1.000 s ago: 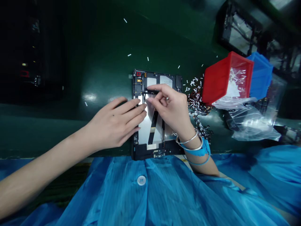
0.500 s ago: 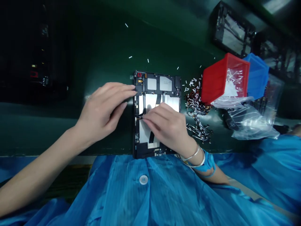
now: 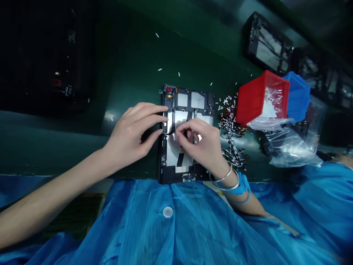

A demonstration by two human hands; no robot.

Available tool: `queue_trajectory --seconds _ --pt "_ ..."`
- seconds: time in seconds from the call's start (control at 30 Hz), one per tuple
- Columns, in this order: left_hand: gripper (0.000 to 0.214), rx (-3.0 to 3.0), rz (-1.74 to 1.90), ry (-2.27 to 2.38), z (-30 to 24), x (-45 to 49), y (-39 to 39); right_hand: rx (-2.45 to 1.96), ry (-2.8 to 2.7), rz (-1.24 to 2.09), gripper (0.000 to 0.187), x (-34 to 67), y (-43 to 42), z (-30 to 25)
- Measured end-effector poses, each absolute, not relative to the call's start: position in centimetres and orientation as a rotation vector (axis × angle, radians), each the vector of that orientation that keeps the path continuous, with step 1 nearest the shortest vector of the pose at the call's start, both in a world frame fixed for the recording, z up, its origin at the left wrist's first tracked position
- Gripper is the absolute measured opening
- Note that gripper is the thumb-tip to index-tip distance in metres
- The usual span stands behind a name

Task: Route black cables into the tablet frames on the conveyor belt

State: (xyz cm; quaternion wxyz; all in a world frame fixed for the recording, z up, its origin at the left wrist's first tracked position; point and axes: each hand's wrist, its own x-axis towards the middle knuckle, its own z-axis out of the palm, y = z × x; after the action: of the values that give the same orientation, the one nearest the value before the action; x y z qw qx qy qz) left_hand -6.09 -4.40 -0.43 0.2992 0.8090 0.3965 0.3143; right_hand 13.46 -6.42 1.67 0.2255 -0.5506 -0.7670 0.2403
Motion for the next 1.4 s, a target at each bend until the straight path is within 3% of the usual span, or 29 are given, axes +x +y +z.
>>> queue_trajectory --seconds 0.17,0.37,0.47,0.57,0.7,0.8,1.13,1.4 --pt "0.016 2.122 0.69 1.141 -0.2 -4.1 -4.1 -1.629 -1.585 1.128 0.006 14.3 -6.0 0.7" --pt "0.014 2.091 0.7 1.172 -0.3 -2.6 -3.7 -1.572 -1.586 1.087 0.007 14.1 -6.2 0.4" --pt "0.016 2.077 0.736 1.161 -0.1 -2.3 -3.6 -1.533 -1.773 0.815 0.009 14.8 -7.3 0.9" --pt "0.013 2.095 0.751 1.124 0.2 -2.0 -3.5 -1.588 -1.77 0.341 0.01 17.9 -9.7 1.3" --pt "0.014 2.113 0.767 1.084 0.5 -1.6 -3.9 -1.997 -1.125 -0.378 0.012 26.1 -14.0 0.9" --pt "0.02 2.107 0.733 1.121 0.3 -1.4 -4.2 -2.204 -0.644 -0.651 0.021 32.7 -16.4 0.2" --pt "0.024 2.074 0.684 1.157 0.2 -1.1 -4.2 -2.52 -0.68 -0.215 0.024 41.9 -14.6 -1.2" --pt "0.016 2.068 0.718 1.126 0.0 -1.4 -3.9 -2.401 -0.699 -0.267 0.018 41.6 -14.5 -1.9"
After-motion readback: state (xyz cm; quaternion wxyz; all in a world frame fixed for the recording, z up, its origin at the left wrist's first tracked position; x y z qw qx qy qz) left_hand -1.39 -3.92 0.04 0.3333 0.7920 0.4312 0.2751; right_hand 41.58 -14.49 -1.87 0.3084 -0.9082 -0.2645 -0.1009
